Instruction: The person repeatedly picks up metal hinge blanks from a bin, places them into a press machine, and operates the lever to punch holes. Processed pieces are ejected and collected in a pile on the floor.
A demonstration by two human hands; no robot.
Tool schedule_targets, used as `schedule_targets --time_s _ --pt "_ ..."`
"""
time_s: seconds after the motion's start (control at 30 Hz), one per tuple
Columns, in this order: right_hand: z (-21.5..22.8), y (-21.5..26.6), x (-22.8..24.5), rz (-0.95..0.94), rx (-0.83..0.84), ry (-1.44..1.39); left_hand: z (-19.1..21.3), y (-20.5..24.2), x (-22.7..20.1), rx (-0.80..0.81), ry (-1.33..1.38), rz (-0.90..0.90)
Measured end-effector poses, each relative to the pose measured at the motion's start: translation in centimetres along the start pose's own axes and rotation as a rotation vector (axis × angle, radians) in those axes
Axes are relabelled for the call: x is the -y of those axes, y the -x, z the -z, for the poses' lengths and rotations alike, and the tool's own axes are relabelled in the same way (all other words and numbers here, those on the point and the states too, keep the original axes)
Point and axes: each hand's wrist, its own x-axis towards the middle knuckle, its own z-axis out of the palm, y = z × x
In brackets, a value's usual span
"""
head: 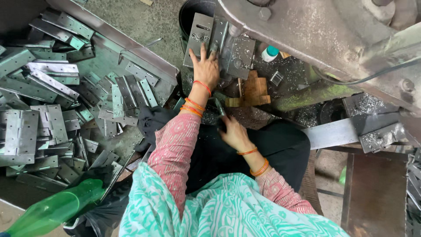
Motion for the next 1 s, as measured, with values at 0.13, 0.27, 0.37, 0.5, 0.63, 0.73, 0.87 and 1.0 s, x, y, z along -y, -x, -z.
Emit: schedule_targets --time_s 0.13,0.27,0.37,0.5,0.63,0.73,0.87,1.0 --pt "2.7 -1.5 0.8 -0.047 0.080 0.096 -0.4 -1.8 0.0 -0.073 0.030 0.047" --pt "-0.4 0.0 0.8 -0.065 0.045 0.088 -0.9 -2.8 0.2 0.011 0.035 0.043" --pt "-4.1 1.8 -0.3 0.011 -0.120 -0.031 -0.9 -2.7 0.1 -0.008 0.071 0.029" --pt "-6.4 2.2 -2.0 -0.087 -0.003 -0.033 0.8 -1.9 0.6 -0.045 0.104 0.025" --pt "-3.7 1.1 -1.6 -0.043 0.022 0.011 4.6 -0.2 0.8 -0.109 0.232 0.053" --pt "0.8 -0.4 0.5 0.055 -0.040 0.083 7.4 2.1 2.5 -0.228 0.301 0.107" --pt "6.1 -0.9 3.4 0.050 -0.030 0.057 8.1 7.1 7.8 -0.399 0.544 0.187" --pt "7.6 -1.2 5.9 0.037 -0.016 0.083 4.5 15.5 14.3 -0.303 0.398 0.470"
